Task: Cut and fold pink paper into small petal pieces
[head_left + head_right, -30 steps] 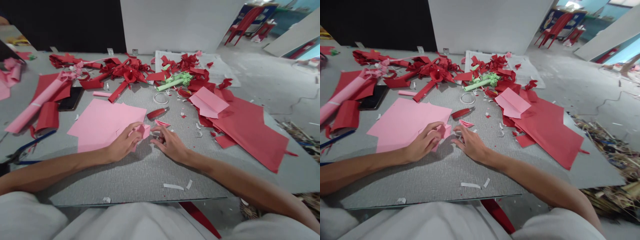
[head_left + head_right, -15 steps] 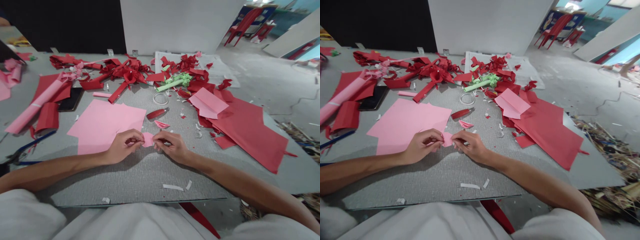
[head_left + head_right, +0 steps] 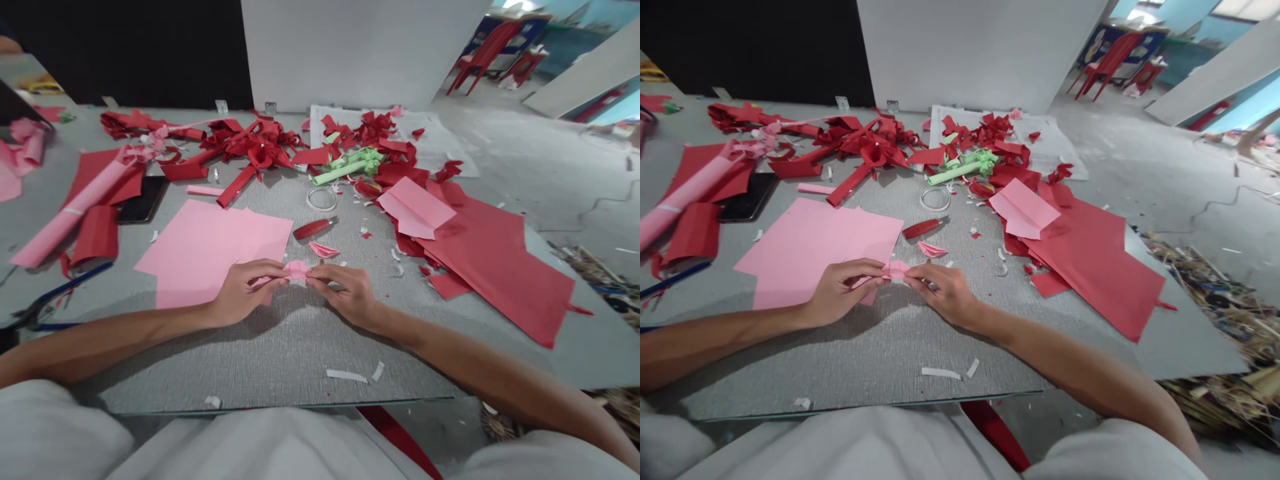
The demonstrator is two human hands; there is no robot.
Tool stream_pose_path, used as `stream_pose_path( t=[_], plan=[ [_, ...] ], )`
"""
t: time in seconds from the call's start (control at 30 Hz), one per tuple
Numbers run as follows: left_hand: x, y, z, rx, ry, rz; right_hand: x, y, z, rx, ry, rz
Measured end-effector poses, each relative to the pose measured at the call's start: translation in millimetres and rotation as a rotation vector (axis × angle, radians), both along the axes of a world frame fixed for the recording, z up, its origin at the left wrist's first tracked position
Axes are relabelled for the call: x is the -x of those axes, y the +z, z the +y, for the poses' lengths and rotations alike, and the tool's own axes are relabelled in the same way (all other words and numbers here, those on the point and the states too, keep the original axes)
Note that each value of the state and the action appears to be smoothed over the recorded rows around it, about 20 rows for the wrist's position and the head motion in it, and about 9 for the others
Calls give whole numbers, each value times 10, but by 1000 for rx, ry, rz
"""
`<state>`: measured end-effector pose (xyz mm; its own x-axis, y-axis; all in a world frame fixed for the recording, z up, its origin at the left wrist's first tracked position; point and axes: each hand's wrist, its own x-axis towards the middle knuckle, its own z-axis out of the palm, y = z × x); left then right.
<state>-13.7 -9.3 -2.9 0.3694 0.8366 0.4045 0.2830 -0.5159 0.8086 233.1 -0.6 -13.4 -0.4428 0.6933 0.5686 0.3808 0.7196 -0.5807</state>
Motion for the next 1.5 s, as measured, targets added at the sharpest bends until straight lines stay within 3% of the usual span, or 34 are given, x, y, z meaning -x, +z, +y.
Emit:
stream_pose_path(
  t=[0.17, 0.33, 0.57, 0.7, 0.87, 1.27, 1.5],
  plan=[
    [-23, -25, -24, 56, 40, -46, 45, 32, -22, 22, -17, 15],
    [-43, -48, -30, 173, 69, -84, 75, 34, -26, 163, -21, 38],
    [-59, -4, -47, 204, 19, -46, 94, 68, 16, 319, 84, 71],
    [-73, 20, -43, 197, 22, -23, 93, 80, 22, 196, 87, 19],
    [-73, 70, -31, 164, -88, 102, 74, 38, -2, 10, 136, -51],
    [-59, 28, -43, 203, -79, 75, 108, -39, 105, -55, 201, -127],
    [-16, 18, 12, 361, -53, 30, -93, -6, 252, -82, 85, -129]
  ],
)
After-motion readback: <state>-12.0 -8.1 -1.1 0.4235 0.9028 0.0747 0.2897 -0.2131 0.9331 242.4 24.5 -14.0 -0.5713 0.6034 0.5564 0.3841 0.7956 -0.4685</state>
